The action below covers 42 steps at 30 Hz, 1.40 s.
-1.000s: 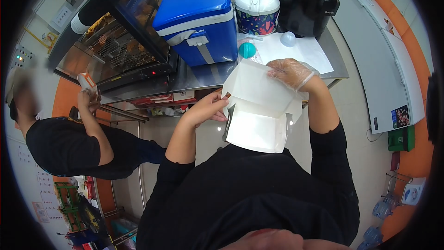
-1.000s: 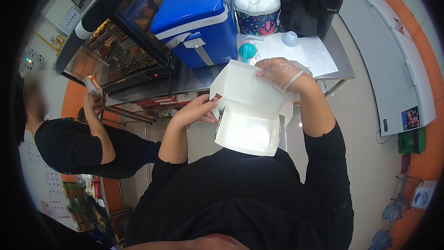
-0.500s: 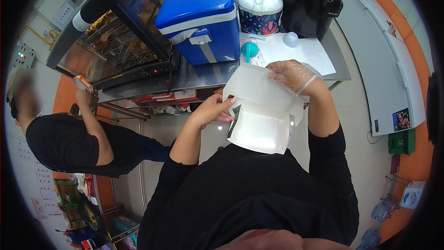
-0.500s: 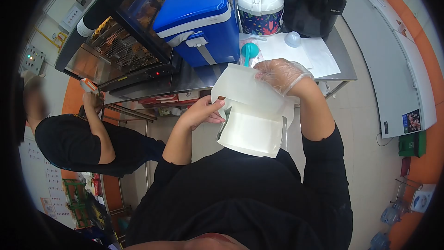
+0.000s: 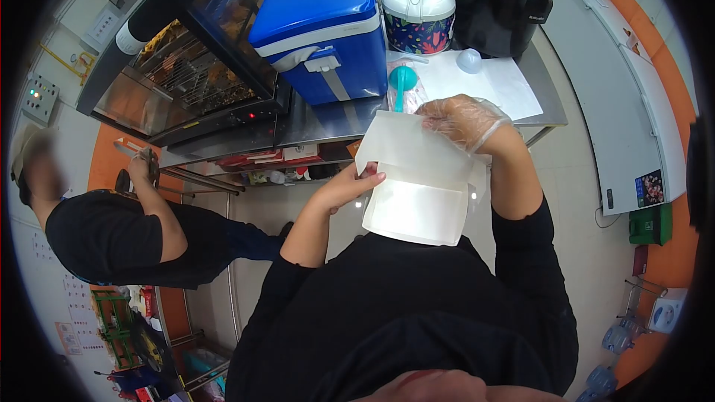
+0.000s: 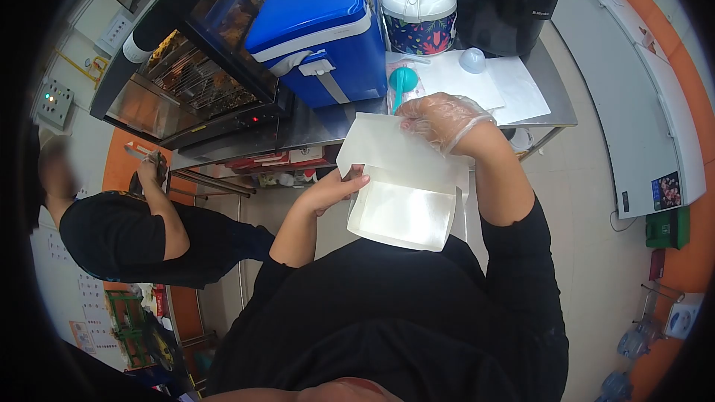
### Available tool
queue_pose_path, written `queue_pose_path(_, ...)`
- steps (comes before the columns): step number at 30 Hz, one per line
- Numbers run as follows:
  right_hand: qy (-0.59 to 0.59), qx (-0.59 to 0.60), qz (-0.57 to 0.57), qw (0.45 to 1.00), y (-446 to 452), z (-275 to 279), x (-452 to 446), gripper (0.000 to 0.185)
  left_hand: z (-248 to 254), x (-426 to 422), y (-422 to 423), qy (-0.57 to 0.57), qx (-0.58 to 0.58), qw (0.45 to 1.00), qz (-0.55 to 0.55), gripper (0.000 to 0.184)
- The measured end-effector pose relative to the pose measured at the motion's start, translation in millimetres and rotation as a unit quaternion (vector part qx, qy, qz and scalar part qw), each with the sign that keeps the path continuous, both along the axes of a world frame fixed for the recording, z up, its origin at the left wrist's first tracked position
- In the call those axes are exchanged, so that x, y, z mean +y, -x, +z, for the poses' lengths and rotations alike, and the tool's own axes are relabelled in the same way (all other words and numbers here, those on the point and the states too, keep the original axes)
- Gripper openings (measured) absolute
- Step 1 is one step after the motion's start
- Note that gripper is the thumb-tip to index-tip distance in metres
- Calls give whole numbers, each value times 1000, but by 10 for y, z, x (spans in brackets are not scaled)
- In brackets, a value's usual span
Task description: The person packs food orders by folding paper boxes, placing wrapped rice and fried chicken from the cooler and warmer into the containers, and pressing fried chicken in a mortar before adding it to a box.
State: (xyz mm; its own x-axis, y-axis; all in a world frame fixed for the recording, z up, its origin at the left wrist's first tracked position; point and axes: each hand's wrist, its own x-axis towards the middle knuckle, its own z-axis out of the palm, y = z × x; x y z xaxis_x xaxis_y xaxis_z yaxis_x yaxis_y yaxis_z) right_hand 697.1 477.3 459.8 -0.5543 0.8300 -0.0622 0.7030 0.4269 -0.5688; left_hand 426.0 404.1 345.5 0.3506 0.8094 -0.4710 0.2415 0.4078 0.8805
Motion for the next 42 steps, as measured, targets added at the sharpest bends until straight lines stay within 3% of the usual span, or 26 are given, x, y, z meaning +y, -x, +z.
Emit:
queue_pose_path(2, 5, -8, 1, 1000, 13, 12, -3, 30, -7, -37, 6, 4, 4, 1000, 10, 70)
queue_pose_path(4, 11, -18, 1, 1000, 38, 65, -19, 32, -47, -51, 29, 119, -25, 993, -2, 71)
queue_pose_path(5, 16, -28, -12, 999, 75, 121, -35, 30, -94, -53, 60, 121, -26, 992, -3, 71)
queue_pose_path(7, 22, -39, -28, 999, 75, 129, -31, 29, -155, -55, 125, 154, -97, 983, -37, 72)
queue_pose_path(9, -22, 66, -36, 997, 40, 51, 30, 34, -134, -84, 159, 143, -104, 984, -34, 70)
queue_pose_path(10, -21, 65, -36, 997, 3, 6, 29, 34, -102, -101, 169, 129, -110, 985, -28, 69)
queue_pose_path(12, -35, 361, -84, 928, -131, -114, -1, 46, -61, -143, 201, 127, -115, 985, -11, 70)
queue_pose_path(13, 5, 416, -106, 903, -233, -194, -28, 59, -57, -168, 221, 126, -120, 985, 6, 70)
queue_pose_path(14, 6, 414, -103, 904, -346, -309, -52, 59, -70, -196, 246, 125, -123, 985, 9, 70)
queue_pose_path(16, 121, 508, -196, 830, -573, -604, -101, 63, -105, -258, 286, 67, -140, 986, 57, 74)
queue_pose_path(18, 240, 425, -218, 845, -771, -930, -208, 65, -59, -317, 268, 33, -136, 985, 101, 69)
queue_pose_path(20, 362, 368, -134, 846, -824, -1137, -387, 68, -26, -326, 251, 2, -133, 981, 141, 64)
queue_pose_path(21, 362, 365, -136, 847, -796, -1221, -479, 68, -23, -326, 262, -4, -122, 982, 142, 65)
queue_pose_path(23, 456, 484, -87, 742, -664, -1333, -609, 73, 2, -320, 246, -9, -114, 983, 141, 65)
queue_pose_path(26, 425, 442, -178, 769, -488, -1379, -650, 81, 88, -298, 188, -12, -123, 985, 120, 66)
queue_pose_path(31, 381, 441, -183, 791, -464, -1406, -624, 93, 190, -273, 92, -82, -119, 984, 106, 65)
queue_pose_path(36, 438, 488, -184, 732, -571, -1501, -601, 95, 98, -231, 78, -121, -148, 977, 90, 69)
queue_pose_path(42, 395, 465, -156, 777, -566, -1495, -660, 95, 136, -237, 75, -98, -151, 979, 100, 70)
